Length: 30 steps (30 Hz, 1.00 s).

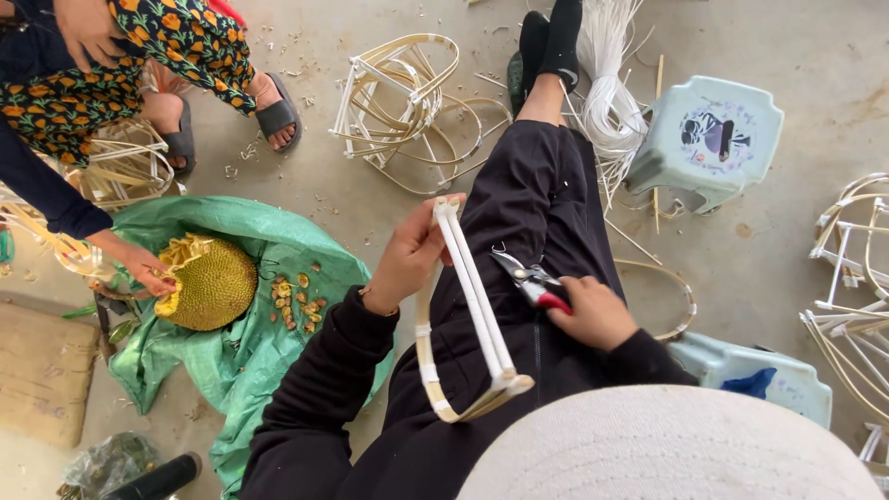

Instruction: Assembling circular bamboo or wooden frames using thin strips, tape, and ties.

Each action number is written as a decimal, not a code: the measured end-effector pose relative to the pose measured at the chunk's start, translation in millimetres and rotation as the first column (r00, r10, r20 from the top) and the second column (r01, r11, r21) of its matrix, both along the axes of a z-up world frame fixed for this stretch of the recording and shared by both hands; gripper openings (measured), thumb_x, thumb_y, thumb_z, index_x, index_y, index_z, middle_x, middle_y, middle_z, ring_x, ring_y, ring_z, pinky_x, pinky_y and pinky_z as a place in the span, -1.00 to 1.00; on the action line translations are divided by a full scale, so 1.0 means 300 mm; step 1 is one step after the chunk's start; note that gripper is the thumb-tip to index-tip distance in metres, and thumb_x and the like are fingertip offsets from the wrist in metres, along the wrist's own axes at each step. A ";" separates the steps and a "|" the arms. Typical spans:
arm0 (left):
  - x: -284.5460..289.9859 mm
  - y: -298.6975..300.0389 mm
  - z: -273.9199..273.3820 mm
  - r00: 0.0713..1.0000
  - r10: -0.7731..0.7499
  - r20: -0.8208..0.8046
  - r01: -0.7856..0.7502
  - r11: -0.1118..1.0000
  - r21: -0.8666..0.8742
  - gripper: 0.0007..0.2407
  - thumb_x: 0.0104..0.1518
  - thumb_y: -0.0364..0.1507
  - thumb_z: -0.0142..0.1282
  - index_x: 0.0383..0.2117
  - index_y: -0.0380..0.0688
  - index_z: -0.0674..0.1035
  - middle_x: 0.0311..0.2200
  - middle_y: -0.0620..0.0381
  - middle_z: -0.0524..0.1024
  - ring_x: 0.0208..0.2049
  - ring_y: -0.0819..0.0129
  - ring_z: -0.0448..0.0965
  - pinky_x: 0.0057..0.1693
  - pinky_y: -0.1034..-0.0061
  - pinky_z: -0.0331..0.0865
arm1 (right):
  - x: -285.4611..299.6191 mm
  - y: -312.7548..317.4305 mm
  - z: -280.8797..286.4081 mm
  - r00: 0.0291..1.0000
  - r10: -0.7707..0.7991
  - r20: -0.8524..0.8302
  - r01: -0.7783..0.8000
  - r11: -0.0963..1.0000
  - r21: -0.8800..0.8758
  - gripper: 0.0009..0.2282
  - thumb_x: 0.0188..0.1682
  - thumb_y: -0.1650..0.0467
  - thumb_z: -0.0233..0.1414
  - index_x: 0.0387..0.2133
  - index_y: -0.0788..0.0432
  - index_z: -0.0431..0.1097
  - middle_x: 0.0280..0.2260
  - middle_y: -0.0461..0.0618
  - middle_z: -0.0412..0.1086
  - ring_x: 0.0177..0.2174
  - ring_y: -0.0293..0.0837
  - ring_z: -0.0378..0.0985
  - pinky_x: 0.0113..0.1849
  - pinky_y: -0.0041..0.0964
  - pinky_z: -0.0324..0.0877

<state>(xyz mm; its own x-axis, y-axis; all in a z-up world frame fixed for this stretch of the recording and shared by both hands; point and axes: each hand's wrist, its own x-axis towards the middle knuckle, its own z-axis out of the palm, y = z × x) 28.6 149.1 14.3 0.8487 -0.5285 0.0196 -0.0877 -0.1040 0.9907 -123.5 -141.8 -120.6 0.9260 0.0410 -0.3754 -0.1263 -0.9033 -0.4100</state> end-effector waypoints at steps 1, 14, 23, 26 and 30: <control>0.005 -0.004 -0.016 0.997 -0.025 -0.070 0.021 0.997 -0.068 -0.67 0.44 -0.48 -0.07 0.32 -0.14 0.38 -0.41 0.20 0.47 -0.47 0.56 0.44 -0.28 0.65 0.40 | -0.005 -0.035 -0.004 1.000 -0.026 0.016 0.025 0.998 0.054 -0.30 -0.18 0.03 0.16 0.19 0.14 0.27 -0.07 0.16 0.40 -0.10 0.12 0.51 -0.07 -0.04 0.44; -0.143 -0.160 -0.086 0.747 -0.415 -0.518 0.306 0.908 -0.286 -0.72 0.45 -0.43 -0.07 0.24 -0.13 0.43 -0.43 0.19 0.50 -0.51 0.60 0.45 -0.37 0.69 0.31 | -0.271 -0.113 0.184 0.904 -0.040 -0.426 0.404 0.407 0.819 -0.28 -0.22 0.60 0.19 0.30 0.10 0.10 0.29 0.05 0.20 0.30 -0.10 0.16 0.24 -0.12 0.07; -0.188 -0.191 -0.007 0.742 -0.341 -0.578 0.402 0.915 -0.024 -0.72 0.36 -0.44 -0.06 0.17 -0.13 0.46 -0.52 0.23 0.46 -0.71 0.63 0.36 -0.53 0.72 0.24 | -0.247 -0.036 0.361 0.937 -0.113 -0.329 0.312 0.692 0.651 -0.11 -0.25 0.56 0.25 0.40 -0.08 -0.05 0.25 0.02 0.18 0.28 -0.11 0.16 0.24 -0.16 0.06; -0.190 -0.187 -0.008 0.702 -0.359 -0.615 0.436 0.899 -0.028 -0.71 0.34 -0.46 -0.08 0.17 -0.15 0.46 -0.52 0.23 0.46 -0.71 0.63 0.36 -0.54 0.72 0.22 | -0.254 -0.035 0.350 0.943 -0.099 -0.318 0.286 0.730 0.620 -0.15 -0.23 0.55 0.23 0.38 -0.07 -0.04 0.21 0.02 0.19 0.24 -0.10 0.23 0.23 -0.16 0.10; -0.195 -0.183 -0.033 0.660 -0.386 -0.645 0.457 0.887 -0.063 -0.71 0.35 -0.47 -0.10 0.18 -0.16 0.45 -0.50 0.24 0.47 -0.71 0.63 0.34 -0.55 0.72 0.20 | -0.274 -0.039 0.313 0.976 -0.082 -0.200 0.187 0.783 0.593 -0.18 -0.27 0.53 0.27 0.30 -0.01 -0.02 0.14 0.06 0.23 0.21 -0.08 0.27 0.21 -0.15 0.14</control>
